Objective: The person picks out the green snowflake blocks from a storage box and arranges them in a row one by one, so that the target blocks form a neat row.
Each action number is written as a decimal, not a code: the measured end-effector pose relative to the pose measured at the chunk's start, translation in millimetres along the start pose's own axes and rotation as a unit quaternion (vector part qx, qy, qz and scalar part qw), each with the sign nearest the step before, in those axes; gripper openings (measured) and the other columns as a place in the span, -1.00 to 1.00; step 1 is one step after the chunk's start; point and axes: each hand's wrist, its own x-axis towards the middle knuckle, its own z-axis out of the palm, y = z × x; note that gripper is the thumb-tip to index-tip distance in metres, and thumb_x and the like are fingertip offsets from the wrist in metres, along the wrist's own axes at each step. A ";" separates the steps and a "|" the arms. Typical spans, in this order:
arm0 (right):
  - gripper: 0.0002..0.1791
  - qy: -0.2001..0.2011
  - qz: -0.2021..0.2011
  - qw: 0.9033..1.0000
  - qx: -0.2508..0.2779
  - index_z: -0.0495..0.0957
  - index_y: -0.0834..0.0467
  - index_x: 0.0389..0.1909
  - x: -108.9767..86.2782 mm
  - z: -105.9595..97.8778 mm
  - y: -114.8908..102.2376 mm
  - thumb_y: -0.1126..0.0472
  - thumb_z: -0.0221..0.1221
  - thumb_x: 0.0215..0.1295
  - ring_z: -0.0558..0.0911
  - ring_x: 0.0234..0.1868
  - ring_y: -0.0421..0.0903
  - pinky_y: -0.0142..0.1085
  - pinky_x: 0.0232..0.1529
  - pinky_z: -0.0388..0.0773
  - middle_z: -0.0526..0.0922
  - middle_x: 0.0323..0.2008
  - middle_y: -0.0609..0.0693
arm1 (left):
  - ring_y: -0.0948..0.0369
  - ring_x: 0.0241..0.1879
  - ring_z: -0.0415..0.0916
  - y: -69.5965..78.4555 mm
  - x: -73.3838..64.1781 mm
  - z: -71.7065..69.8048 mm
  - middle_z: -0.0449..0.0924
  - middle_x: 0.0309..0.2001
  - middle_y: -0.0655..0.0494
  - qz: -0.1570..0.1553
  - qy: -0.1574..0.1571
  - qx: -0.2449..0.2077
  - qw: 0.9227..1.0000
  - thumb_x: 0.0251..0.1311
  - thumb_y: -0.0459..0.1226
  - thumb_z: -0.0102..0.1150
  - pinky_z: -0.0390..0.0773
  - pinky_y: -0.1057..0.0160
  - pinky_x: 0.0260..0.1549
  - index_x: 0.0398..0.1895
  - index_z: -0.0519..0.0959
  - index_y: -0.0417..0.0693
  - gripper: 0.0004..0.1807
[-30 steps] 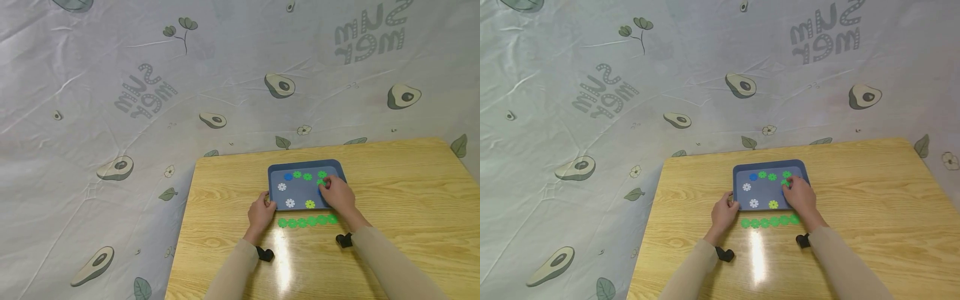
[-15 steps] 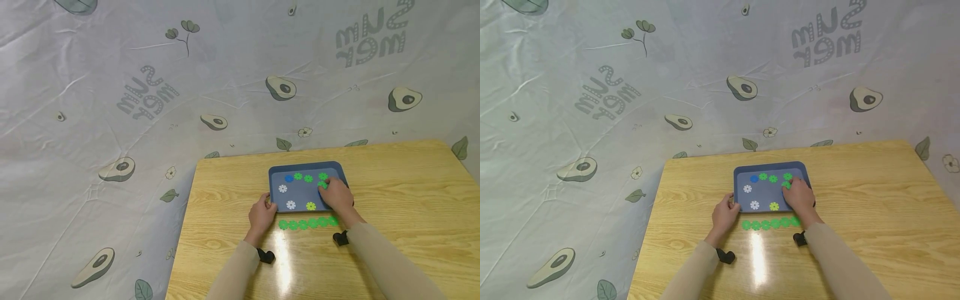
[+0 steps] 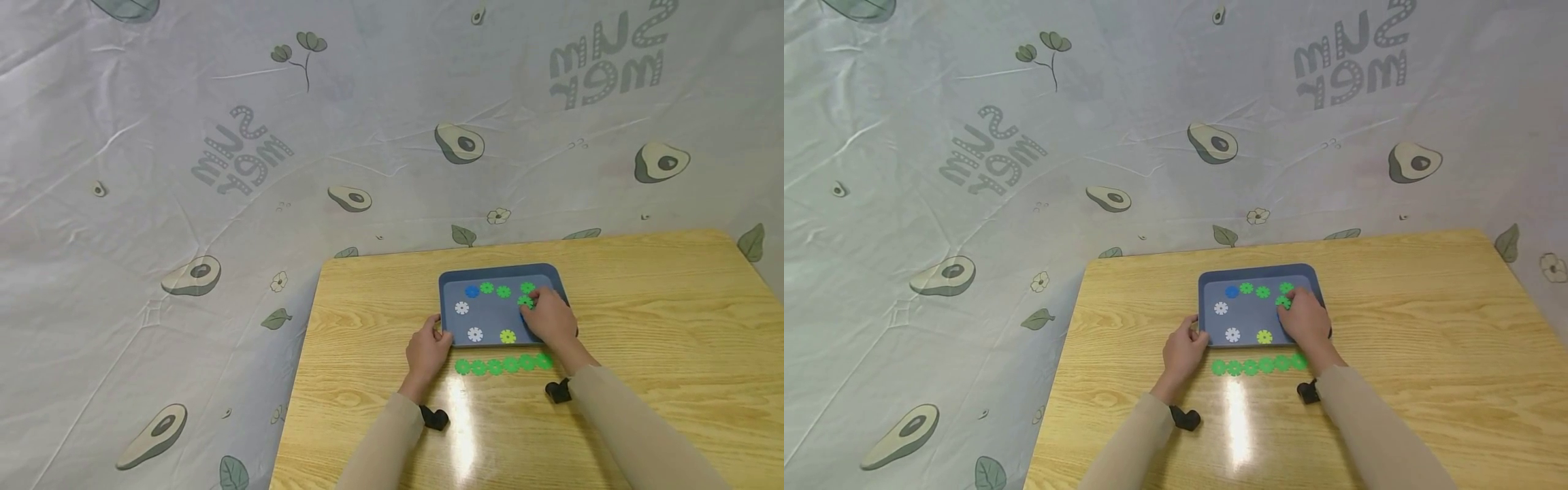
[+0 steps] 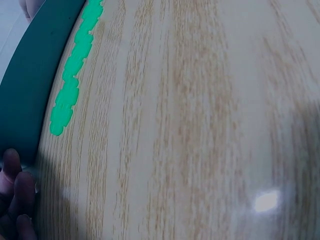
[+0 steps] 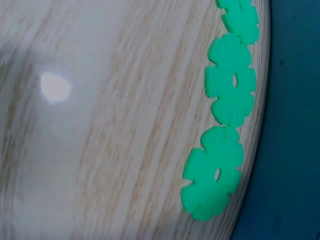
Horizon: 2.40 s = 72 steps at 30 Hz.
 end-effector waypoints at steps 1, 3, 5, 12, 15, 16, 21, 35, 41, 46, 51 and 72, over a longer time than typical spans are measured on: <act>-0.53 0.003 -0.002 1.000 0.003 0.47 0.34 0.19 -0.3 0.0 0.2 0.08 0.15 0.45 0.63 -0.07 0.29 0.11 -0.25 0.54 0.62 0.02 0.32 | 0.36 -0.68 0.33 0.1 -0.1 0.1 0.46 -0.63 0.41 0.000 0.000 0.000 1.000 0.23 -0.14 0.14 0.28 0.27 -0.61 0.28 0.63 0.07 -0.48; -0.56 0.006 -0.005 1.000 0.008 0.47 0.32 0.18 -1.0 -0.2 0.7 0.10 0.13 0.46 0.65 -0.13 0.22 0.06 -0.30 0.52 0.63 -0.02 0.26 | 0.37 -0.67 0.33 -0.1 -0.2 0.5 0.46 -0.62 0.42 -0.001 0.001 0.005 1.000 0.24 -0.13 0.14 0.29 0.27 -0.61 0.28 0.63 0.07 -0.49; -0.58 0.011 -0.008 1.000 0.012 0.48 0.30 0.18 -2.0 -0.4 1.0 0.11 0.10 0.46 0.64 -0.19 0.16 0.01 -0.34 0.50 0.63 -0.05 0.21 | 0.37 -0.67 0.34 -0.2 -0.5 0.9 0.46 -0.62 0.42 -0.002 0.001 0.006 1.000 0.23 -0.13 0.14 0.29 0.27 -0.60 0.28 0.63 0.07 -0.48; -0.63 0.033 -0.027 0.999 0.019 0.53 0.26 0.14 -8.2 -0.7 -1.2 0.13 0.09 0.46 0.64 -0.24 0.10 -0.06 -0.38 0.46 0.64 -0.11 0.15 | 0.36 -0.68 0.34 -1.6 0.6 1.0 0.46 -0.63 0.41 -0.001 -0.001 0.003 1.000 0.23 -0.13 0.13 0.29 0.26 -0.60 0.29 0.62 0.07 -0.47; -0.65 0.047 -0.039 0.998 0.024 0.55 0.27 0.12 -13.0 -1.7 -2.8 0.14 0.11 0.45 0.64 -0.26 0.10 -0.06 -0.38 0.46 0.66 -0.14 0.15 | 0.36 -0.68 0.34 -2.3 1.3 1.7 0.46 -0.63 0.41 0.001 0.001 0.003 1.000 0.23 -0.13 0.13 0.29 0.27 -0.60 0.29 0.62 0.07 -0.48; -0.66 0.052 -0.045 0.997 0.026 0.55 0.27 0.11 -14.7 -2.0 -2.9 0.15 0.12 0.45 0.64 -0.27 0.11 -0.06 -0.37 0.46 0.66 -0.15 0.15 | 0.36 -0.69 0.34 -2.3 1.4 1.9 0.46 -0.63 0.41 0.001 0.001 0.002 1.000 0.23 -0.13 0.13 0.29 0.27 -0.60 0.29 0.62 0.07 -0.48; -0.69 0.071 -0.072 0.994 0.046 0.57 0.26 0.08 -26.6 -5.7 -1.2 0.18 0.18 0.43 0.63 -0.30 0.07 -0.12 -0.39 0.44 0.67 -0.19 0.14 | 0.36 -0.68 0.34 -2.1 0.8 1.8 0.46 -0.63 0.42 0.003 0.003 0.002 1.000 0.22 -0.13 0.13 0.30 0.27 -0.61 0.28 0.63 0.06 -0.47; -0.65 0.074 -0.081 0.992 0.067 0.56 0.24 0.10 -58.1 -31.7 5.3 0.08 0.16 0.50 0.38 -0.63 -0.08 -0.22 -0.65 0.23 0.67 -0.15 0.16 | 0.36 -0.67 0.33 0.9 0.4 -1.0 0.46 -0.62 0.41 -0.002 -0.006 0.006 1.000 0.23 -0.13 0.14 0.29 0.27 -0.59 0.29 0.62 0.07 -0.48; -0.64 0.077 -0.088 0.991 0.063 0.56 0.27 0.08 -70.5 -38.7 11.5 0.08 0.18 0.48 0.49 -0.49 -0.08 -0.21 -0.48 0.35 0.67 -0.15 0.17 | 0.36 -0.67 0.34 2.8 -0.9 -1.0 0.47 -0.60 0.41 -0.004 -0.003 0.004 1.000 0.24 -0.13 0.14 0.31 0.26 -0.58 0.29 0.62 0.06 -0.48; -0.64 0.066 -0.080 0.993 0.065 0.57 0.26 0.06 -79.3 -43.2 17.2 0.06 0.19 0.48 0.44 -0.55 -0.10 -0.21 -0.45 0.38 0.67 -0.15 0.17 | 0.36 -0.66 0.35 5.1 -1.5 -2.5 0.48 -0.59 0.40 -0.005 -0.003 0.003 1.000 0.24 -0.13 0.13 0.31 0.25 -0.58 0.29 0.62 0.05 -0.48; -0.68 0.054 -0.074 0.993 0.071 0.58 0.23 0.03 -88.6 -45.2 24.5 0.06 0.18 0.48 0.40 -0.59 -0.14 -0.25 -0.52 0.33 0.66 -0.17 0.13 | 0.36 -0.66 0.34 7.2 -1.5 -3.4 0.47 -0.60 0.40 -0.009 -0.003 0.007 1.000 0.24 -0.13 0.13 0.30 0.26 -0.58 0.28 0.62 0.05 -0.48; -0.70 0.036 -0.069 0.995 0.065 0.59 0.21 0.02 -101.5 -36.6 61.1 0.07 0.21 0.48 0.33 -0.65 -0.20 -0.27 -0.57 0.28 0.65 -0.22 0.06 | 0.36 -0.65 0.34 15.0 1.1 -0.4 0.48 -0.59 0.40 -0.023 -0.002 0.008 1.000 0.25 -0.13 0.12 0.31 0.26 -0.56 0.29 0.62 0.06 -0.48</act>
